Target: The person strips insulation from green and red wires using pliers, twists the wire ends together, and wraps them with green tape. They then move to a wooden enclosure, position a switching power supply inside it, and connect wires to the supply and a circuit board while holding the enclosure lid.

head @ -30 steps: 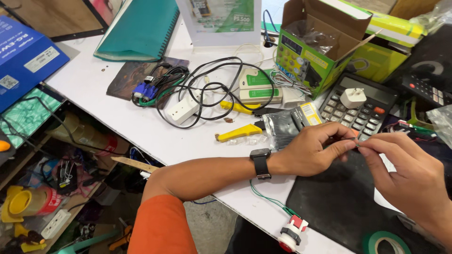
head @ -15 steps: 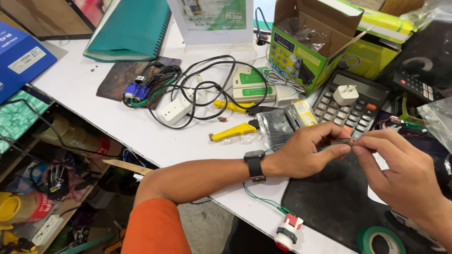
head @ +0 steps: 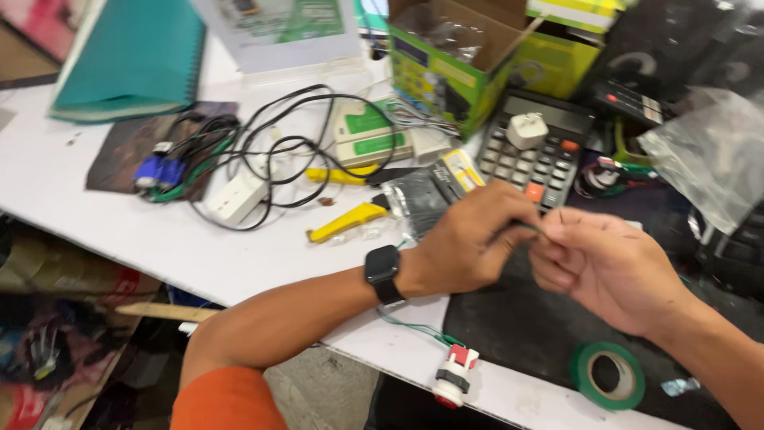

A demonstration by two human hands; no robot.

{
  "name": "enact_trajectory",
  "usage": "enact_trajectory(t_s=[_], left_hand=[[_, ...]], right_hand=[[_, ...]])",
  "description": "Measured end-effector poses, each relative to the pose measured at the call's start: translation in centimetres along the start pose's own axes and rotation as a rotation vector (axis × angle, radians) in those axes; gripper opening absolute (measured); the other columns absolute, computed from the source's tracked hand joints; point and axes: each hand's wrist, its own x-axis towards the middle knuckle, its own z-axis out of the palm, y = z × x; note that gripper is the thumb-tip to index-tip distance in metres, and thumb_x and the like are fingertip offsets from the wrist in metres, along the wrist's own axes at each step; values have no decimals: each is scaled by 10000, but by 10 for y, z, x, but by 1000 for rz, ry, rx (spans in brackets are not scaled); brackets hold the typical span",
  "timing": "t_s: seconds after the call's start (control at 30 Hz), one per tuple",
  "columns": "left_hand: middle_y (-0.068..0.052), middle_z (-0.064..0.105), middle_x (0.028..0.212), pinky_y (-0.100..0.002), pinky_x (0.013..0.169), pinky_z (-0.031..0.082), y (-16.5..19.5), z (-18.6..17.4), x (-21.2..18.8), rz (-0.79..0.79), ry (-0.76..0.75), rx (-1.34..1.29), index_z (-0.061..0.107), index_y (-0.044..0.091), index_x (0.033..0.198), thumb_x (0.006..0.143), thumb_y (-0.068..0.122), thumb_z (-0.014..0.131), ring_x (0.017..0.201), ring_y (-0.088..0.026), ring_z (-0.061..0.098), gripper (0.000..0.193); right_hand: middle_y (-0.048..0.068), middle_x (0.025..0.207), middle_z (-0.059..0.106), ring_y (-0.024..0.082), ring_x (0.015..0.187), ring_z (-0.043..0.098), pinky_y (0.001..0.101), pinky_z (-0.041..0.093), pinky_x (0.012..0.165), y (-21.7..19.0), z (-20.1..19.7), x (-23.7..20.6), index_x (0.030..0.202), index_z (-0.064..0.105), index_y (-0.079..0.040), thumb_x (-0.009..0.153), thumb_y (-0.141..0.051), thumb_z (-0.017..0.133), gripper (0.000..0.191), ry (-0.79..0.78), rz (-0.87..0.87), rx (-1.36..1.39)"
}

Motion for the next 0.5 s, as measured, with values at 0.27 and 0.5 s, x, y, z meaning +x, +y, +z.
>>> enact_trajectory(t_s=[0.27,0.5], left_hand=[[-67,641,1057,-287,842,533,-1,2,2,-253,36,-152,611,22,1119,1012,26,654,930,-163,641,115],[-60,649,1038,-281,835,525,-3,5,0,-283,34,-179,622,21,1108,1016,49,672,913,-157,629,108]], right_hand=[[123,1032,602,299,888,606,404,507,776,-51,11,6,1162,639,-32,798,-3,806,402,132,-927,-1045],[110,1036,620,276,821,626,415,492,750,-60,7,7,1101,701,-25,762,16,794,354,62,-1016,-1158]])
